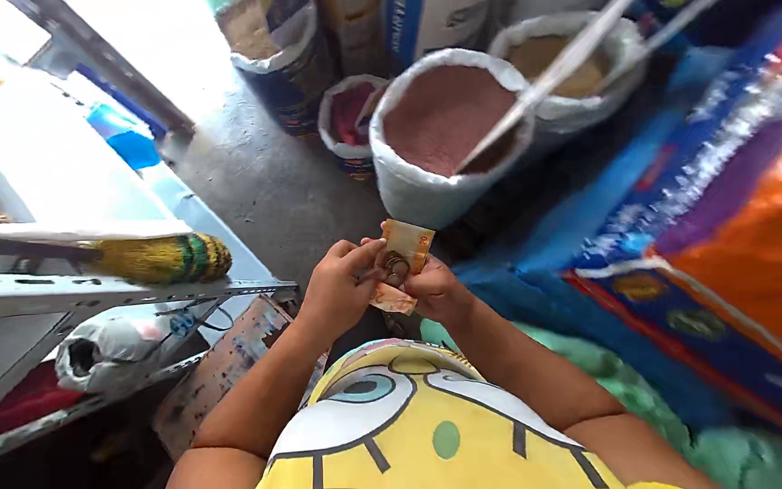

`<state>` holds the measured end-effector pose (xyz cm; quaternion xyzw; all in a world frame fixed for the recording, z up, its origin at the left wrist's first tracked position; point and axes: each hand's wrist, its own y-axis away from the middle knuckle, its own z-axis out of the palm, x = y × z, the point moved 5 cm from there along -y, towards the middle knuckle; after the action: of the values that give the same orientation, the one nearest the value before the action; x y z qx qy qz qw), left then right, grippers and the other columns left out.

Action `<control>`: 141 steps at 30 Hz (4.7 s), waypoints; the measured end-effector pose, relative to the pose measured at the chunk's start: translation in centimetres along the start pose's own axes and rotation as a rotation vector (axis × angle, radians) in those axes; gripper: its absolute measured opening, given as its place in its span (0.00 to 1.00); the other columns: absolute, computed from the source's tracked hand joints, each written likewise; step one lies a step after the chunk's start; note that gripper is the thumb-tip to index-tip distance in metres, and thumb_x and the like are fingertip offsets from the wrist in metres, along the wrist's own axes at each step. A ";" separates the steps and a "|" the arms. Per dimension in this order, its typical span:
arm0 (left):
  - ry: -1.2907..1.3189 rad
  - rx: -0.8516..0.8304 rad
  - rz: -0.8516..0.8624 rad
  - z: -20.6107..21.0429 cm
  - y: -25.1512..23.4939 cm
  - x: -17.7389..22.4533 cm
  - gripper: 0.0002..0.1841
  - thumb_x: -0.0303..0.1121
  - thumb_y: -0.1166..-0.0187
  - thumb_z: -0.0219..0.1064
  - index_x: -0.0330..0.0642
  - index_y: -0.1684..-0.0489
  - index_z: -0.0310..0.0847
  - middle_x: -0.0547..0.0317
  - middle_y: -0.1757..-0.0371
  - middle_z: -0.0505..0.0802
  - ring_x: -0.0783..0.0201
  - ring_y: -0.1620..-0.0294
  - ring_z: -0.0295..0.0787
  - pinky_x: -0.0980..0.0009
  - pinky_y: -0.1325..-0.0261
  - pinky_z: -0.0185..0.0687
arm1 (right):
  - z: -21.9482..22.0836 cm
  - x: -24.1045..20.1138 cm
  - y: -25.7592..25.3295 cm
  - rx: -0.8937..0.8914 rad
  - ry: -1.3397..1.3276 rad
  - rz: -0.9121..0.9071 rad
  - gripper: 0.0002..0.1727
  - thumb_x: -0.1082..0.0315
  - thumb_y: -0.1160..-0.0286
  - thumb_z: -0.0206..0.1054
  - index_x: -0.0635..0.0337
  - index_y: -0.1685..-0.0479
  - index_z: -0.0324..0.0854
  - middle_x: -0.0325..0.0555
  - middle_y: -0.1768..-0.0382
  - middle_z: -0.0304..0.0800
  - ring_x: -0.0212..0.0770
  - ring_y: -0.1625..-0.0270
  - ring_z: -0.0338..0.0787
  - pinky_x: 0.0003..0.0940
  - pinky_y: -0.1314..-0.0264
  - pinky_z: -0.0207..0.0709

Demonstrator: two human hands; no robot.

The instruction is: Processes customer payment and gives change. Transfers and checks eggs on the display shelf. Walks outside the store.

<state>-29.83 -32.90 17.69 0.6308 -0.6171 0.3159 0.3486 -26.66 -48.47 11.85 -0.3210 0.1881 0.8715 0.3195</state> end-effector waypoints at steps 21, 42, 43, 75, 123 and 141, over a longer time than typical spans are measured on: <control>-0.117 0.391 -0.418 -23.0 -23.7 -16.8 0.24 0.31 0.21 0.65 0.53 0.24 0.83 0.48 0.46 0.84 0.62 0.60 0.84 0.65 0.60 0.85 | 2.6 -1.4 -45.0 -0.326 0.029 0.409 0.24 0.81 0.44 0.59 0.53 0.44 0.81 0.44 0.58 0.95 0.35 0.58 0.94 0.37 0.51 0.89; -0.275 0.733 -0.356 -48.4 -43.0 -35.6 0.17 0.29 0.22 0.66 0.51 0.38 0.93 0.51 0.53 0.81 0.68 0.62 0.80 0.77 0.64 0.80 | 10.1 2.2 -85.5 -0.495 -0.046 0.549 0.36 0.80 0.45 0.60 0.55 0.25 0.76 0.48 0.39 0.91 0.37 0.51 0.94 0.37 0.49 0.90; -0.270 0.727 -0.351 -49.4 -43.7 -36.5 0.17 0.29 0.22 0.66 0.51 0.38 0.93 0.52 0.53 0.81 0.69 0.63 0.79 0.79 0.66 0.79 | 10.3 2.4 -86.7 -0.486 -0.053 0.549 0.36 0.80 0.44 0.60 0.56 0.25 0.76 0.48 0.40 0.91 0.37 0.51 0.93 0.37 0.49 0.90; 1.468 0.568 -0.316 -76.4 -81.2 -54.0 0.54 0.78 0.22 0.21 0.43 0.25 0.77 0.47 0.34 0.90 0.56 0.39 0.92 0.64 0.40 0.90 | 7.7 -4.4 -131.0 -0.166 0.046 0.515 0.33 0.87 0.43 0.52 0.57 0.31 0.73 0.47 0.46 0.93 0.37 0.52 0.94 0.34 0.50 0.90; -0.400 0.545 -0.523 -102.6 -114.2 -75.0 0.10 0.28 0.18 0.65 0.30 0.47 0.85 0.39 0.52 0.93 0.46 0.47 0.93 0.47 0.37 0.85 | 13.4 -3.1 -179.5 -0.096 0.596 -0.491 0.31 0.68 0.17 0.44 0.74 0.16 0.64 0.68 0.14 0.64 0.57 0.08 0.58 0.48 0.05 0.49; -0.612 0.687 -0.071 -105.8 -115.4 -70.0 0.11 0.25 0.20 0.65 0.30 0.48 0.90 0.40 0.35 0.91 0.46 0.25 0.84 0.53 0.19 0.76 | 4.5 -8.4 -177.6 -0.126 0.644 -0.575 0.34 0.48 0.11 0.48 0.66 0.19 0.65 0.51 0.18 0.72 0.42 0.14 0.67 0.45 0.11 0.60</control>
<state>86.02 93.41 12.86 0.7947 -0.5293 0.2892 -0.0684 96.65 79.06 -0.95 -0.6346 0.1277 0.6123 0.4539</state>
